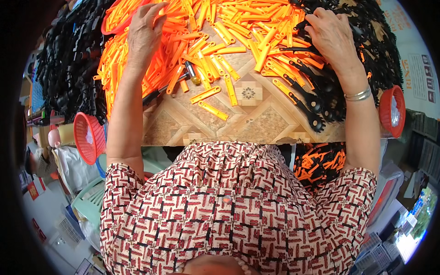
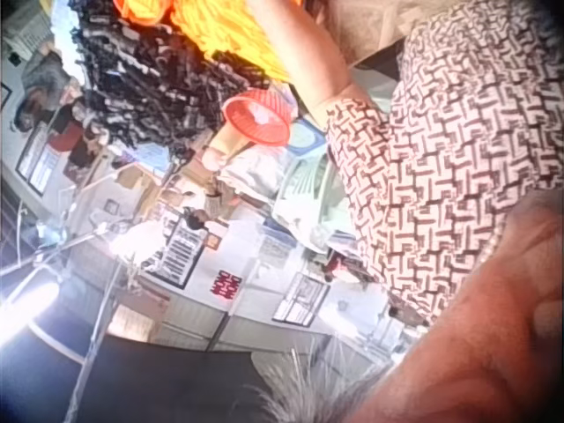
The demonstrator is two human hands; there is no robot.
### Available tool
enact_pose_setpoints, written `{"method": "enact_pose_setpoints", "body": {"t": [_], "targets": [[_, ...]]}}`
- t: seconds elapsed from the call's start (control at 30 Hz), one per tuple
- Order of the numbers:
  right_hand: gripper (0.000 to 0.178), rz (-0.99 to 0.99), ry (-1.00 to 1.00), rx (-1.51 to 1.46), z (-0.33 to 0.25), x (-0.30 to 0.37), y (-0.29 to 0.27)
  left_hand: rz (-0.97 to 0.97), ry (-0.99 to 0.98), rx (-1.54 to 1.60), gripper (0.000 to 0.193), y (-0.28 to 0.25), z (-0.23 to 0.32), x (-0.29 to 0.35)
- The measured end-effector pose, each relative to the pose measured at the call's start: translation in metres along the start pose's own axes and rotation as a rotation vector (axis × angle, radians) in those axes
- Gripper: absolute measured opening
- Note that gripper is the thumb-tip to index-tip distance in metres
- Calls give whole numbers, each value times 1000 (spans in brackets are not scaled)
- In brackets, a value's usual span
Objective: The person assembles orange plastic handles into black plastic heads using a hammer. They pick up a handle and a head, insert the handle into the head, and then use a hammer to tap the handle into place. The person repeats this process for multiple units, placing the finished items on the table.
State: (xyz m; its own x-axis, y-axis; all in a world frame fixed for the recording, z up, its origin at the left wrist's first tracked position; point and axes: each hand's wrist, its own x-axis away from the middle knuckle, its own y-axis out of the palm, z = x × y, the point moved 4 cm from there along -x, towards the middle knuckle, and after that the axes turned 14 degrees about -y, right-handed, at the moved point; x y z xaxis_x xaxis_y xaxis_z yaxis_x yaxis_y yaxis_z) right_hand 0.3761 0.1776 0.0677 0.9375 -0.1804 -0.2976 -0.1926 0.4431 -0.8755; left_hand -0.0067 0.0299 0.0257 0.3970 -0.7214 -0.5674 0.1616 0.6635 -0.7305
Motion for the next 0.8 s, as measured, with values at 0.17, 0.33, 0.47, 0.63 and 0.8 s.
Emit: {"method": "enact_pose_setpoints", "body": {"t": [0.17,0.33,0.47,0.63,0.8], "targets": [[14,-48,-24,-57,-7,-17,20,-491,-248,-363,28,-22,55,22],[22,-76,-47,-57,-9,-24,27,-419,-16,-445,25,-17,51,59],[29,-14,61,-116,32,-32,27,-402,-128,-286,22,-23,53,59],[22,-205,378,-300,93,-48,45,-298,-234,-85,20,-29,49,58],[33,-270,461,-250,83,-81,89,-370,-343,115,17,-38,56,73]]}}
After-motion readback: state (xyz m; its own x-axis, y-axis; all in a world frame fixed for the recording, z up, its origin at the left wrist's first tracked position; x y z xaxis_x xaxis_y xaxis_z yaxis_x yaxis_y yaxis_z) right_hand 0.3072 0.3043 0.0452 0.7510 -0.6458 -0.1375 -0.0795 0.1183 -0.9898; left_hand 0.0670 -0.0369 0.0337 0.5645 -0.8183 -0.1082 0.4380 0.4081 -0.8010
